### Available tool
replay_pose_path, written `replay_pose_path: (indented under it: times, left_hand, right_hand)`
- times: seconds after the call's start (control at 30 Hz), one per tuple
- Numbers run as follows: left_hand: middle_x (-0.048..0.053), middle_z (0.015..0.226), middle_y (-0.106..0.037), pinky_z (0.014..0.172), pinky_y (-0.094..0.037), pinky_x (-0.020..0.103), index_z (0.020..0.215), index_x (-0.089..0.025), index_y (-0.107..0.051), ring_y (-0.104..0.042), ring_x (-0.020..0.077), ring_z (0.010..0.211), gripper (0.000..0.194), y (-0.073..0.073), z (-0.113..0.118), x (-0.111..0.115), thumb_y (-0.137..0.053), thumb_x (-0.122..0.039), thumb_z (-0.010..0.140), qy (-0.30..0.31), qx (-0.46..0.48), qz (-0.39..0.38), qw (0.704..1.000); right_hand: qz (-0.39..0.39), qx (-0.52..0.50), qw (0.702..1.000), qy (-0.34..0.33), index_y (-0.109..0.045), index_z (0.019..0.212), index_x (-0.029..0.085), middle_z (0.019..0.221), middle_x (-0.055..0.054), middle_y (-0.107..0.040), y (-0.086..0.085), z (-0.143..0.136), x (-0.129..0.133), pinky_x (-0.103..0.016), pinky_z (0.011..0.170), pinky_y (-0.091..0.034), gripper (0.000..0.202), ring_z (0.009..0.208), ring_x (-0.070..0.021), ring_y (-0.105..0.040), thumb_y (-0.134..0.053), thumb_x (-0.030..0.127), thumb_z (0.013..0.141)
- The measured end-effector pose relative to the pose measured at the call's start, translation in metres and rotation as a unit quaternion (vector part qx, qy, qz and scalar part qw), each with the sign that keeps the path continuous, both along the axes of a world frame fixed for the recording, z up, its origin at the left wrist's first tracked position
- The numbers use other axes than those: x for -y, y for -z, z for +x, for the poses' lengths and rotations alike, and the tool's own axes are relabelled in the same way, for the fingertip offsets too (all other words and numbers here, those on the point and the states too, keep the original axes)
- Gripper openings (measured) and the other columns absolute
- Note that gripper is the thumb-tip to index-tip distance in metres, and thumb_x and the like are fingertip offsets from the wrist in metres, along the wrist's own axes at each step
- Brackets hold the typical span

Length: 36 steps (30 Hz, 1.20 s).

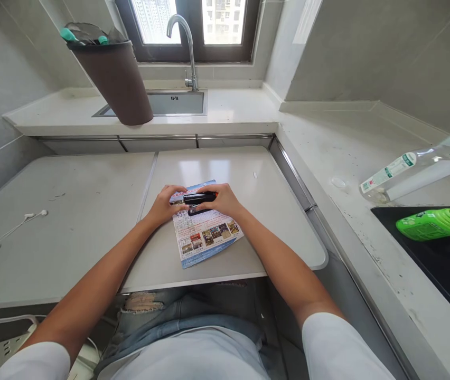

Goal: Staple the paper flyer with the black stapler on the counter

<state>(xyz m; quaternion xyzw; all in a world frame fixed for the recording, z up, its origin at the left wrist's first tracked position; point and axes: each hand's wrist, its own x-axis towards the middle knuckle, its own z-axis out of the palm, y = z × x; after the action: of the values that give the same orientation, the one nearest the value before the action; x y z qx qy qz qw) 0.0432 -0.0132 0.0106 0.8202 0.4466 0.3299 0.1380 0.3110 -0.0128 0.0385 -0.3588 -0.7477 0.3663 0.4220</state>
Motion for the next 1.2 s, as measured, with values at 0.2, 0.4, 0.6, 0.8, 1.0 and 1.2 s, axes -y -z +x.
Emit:
replay_pose_path:
  times: [0.2, 0.4, 0.6, 0.8, 1.0, 1.2]
  left_hand:
    - [0.015, 0.156, -0.055, 0.122, -0.029, 0.066, 0.141, -0.024, -0.061, -0.044, 0.0399, 0.147, 0.047, 0.013, -0.003, -0.01, -0.067, -0.041, 0.097, -0.05, -0.14, -0.058, 0.987]
    - [0.009, 0.118, -0.064, 0.095, -0.056, 0.041, 0.111, -0.023, -0.077, -0.067, 0.0227, 0.099, 0.023, 0.011, -0.012, -0.011, -0.061, -0.021, 0.095, -0.025, -0.019, -0.056, 0.998]
    - [0.008, 0.114, -0.067, 0.088, -0.057, 0.036, 0.107, -0.023, -0.079, -0.068, 0.0218, 0.102, 0.033, 0.005, -0.015, -0.009, -0.054, -0.008, 0.092, -0.057, 0.074, -0.015, 0.996]
    - [0.009, 0.117, -0.072, 0.097, -0.054, 0.042, 0.105, -0.023, -0.08, -0.068, 0.0252, 0.108, 0.04, 0.007, -0.018, -0.009, -0.051, -0.002, 0.087, -0.093, 0.023, 0.008, 0.995]
    - [0.011, 0.121, -0.074, 0.102, -0.049, 0.05, 0.108, -0.021, -0.08, -0.066, 0.0295, 0.115, 0.039, 0.005, -0.016, -0.007, -0.05, -0.004, 0.089, -0.105, -0.062, 0.002, 0.993]
    - [0.012, 0.152, -0.059, 0.113, -0.04, 0.06, 0.12, -0.024, -0.077, -0.054, 0.0362, 0.136, 0.031, -0.004, -0.004, 0.004, -0.055, -0.02, 0.099, -0.084, -0.112, 0.041, 0.989]
  right_hand:
    - [0.005, 0.029, 0.971, 0.238, -0.082, 0.107, 0.021, 0.1, -0.005, -0.082, 0.005, 0.044, -0.028, -0.039, 0.089, -0.057, 0.044, 0.092, -0.0265, -0.075, -0.089, 0.044, 0.071]
    - [0.032, 0.17, 0.925, 0.337, -0.081, 0.111, 0.024, 0.114, -0.008, -0.081, 0.02, 0.074, -0.044, -0.041, 0.096, -0.055, 0.033, 0.105, -0.0287, -0.073, -0.08, 0.033, 0.08]
    - [0.018, 0.255, 0.923, 0.286, -0.08, 0.112, 0.022, 0.114, -0.009, -0.08, 0.017, 0.081, -0.044, -0.039, 0.093, -0.054, 0.032, 0.103, -0.0287, -0.072, -0.079, 0.026, 0.08]
    - [0.03, 0.29, 0.956, 0.015, -0.077, 0.113, 0.023, 0.105, -0.005, -0.079, -0.001, 0.082, -0.034, -0.033, 0.085, -0.051, 0.029, 0.094, -0.0243, -0.07, -0.074, 0.028, 0.085]
    - [0.042, 0.317, 0.938, -0.137, -0.075, 0.121, 0.024, 0.106, -0.006, -0.077, -0.015, 0.067, -0.017, -0.031, 0.082, -0.05, 0.034, 0.092, -0.023, -0.069, -0.075, 0.032, 0.087]
    - [0.069, 0.348, 0.924, -0.141, -0.075, 0.122, 0.024, 0.113, -0.007, -0.078, -0.017, 0.046, -0.007, -0.033, 0.088, -0.05, 0.032, 0.101, -0.0254, -0.071, -0.073, 0.034, 0.092]
